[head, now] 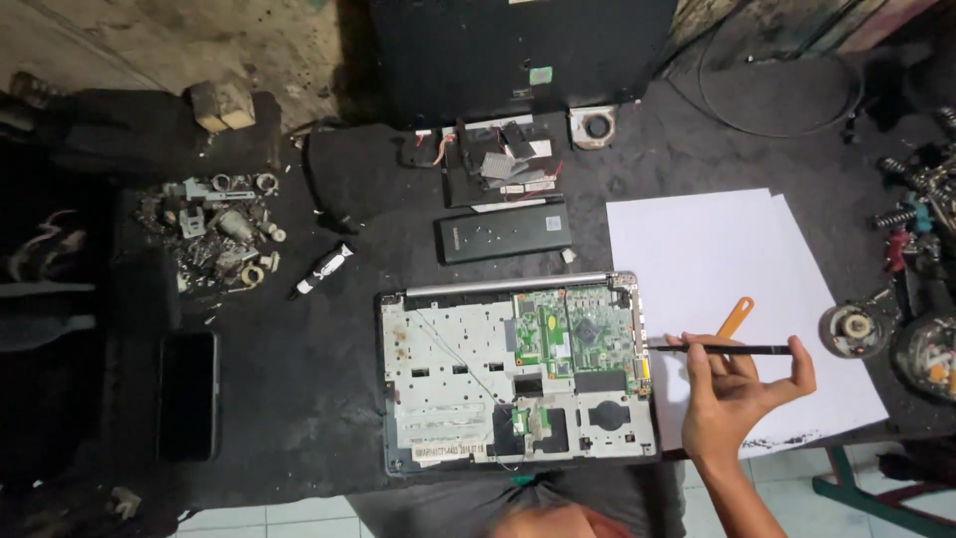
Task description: Disassembling a laptop by removing the top cover and manipulating internal components on a repair bench.
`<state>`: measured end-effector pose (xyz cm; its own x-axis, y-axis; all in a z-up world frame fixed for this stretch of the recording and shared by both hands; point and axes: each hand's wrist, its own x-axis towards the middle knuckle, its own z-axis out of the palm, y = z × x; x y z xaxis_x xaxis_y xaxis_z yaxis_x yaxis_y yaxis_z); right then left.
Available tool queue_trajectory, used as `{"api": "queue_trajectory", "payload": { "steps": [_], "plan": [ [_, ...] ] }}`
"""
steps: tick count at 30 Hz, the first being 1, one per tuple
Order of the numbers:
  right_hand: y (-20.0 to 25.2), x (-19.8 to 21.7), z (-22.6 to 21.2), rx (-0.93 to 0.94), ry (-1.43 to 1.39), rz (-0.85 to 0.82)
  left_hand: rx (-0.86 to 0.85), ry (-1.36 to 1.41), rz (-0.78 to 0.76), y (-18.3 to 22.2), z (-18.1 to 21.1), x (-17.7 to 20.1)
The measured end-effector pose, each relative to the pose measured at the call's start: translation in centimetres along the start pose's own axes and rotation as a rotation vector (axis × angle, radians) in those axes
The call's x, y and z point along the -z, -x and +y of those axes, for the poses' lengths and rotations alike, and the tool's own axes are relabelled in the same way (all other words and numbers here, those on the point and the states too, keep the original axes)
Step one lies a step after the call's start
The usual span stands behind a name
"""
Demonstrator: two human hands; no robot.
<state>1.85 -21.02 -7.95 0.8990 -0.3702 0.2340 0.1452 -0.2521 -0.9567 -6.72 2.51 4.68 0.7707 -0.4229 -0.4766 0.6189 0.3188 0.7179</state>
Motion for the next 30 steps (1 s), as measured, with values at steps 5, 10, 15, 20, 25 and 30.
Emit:
{"api": "queue_trajectory", "payload": {
  "steps": [5, 10, 15, 20, 25, 30],
  "plan": [
    [0.0, 0.3, 0.9, -0.059, 0.06, 0.035, -0.611, -0.747, 0.444, -7.5, 5.3, 9.9],
    [-0.2, 0.4, 0.2, -0.114, 0.058, 0.057, -0.653, -1.255, 0.61, -14.4, 7.4, 16.0],
    [-0.3, 0.3, 0.1, -0.145, 0.04, 0.089, -0.515, -1.481, 0.563, -17.1, 7.7, 16.8],
    [-0.4, 0.3, 0.6, -0.126, 0.028, 0.059, -0.454, -1.64, 0.537, -19.0, 7.8, 17.0],
    [-0.4, 0.2, 0.1, -0.124, 0.012, 0.052, -0.435, -1.691, 0.541, -20.0, 7.2, 17.2],
    [-0.7, 0.0, -0.4, -0.079, -0.023, 0.031, -0.45, -1.7, 0.564, -20.4, 7.3, 17.0]
  ]
}}
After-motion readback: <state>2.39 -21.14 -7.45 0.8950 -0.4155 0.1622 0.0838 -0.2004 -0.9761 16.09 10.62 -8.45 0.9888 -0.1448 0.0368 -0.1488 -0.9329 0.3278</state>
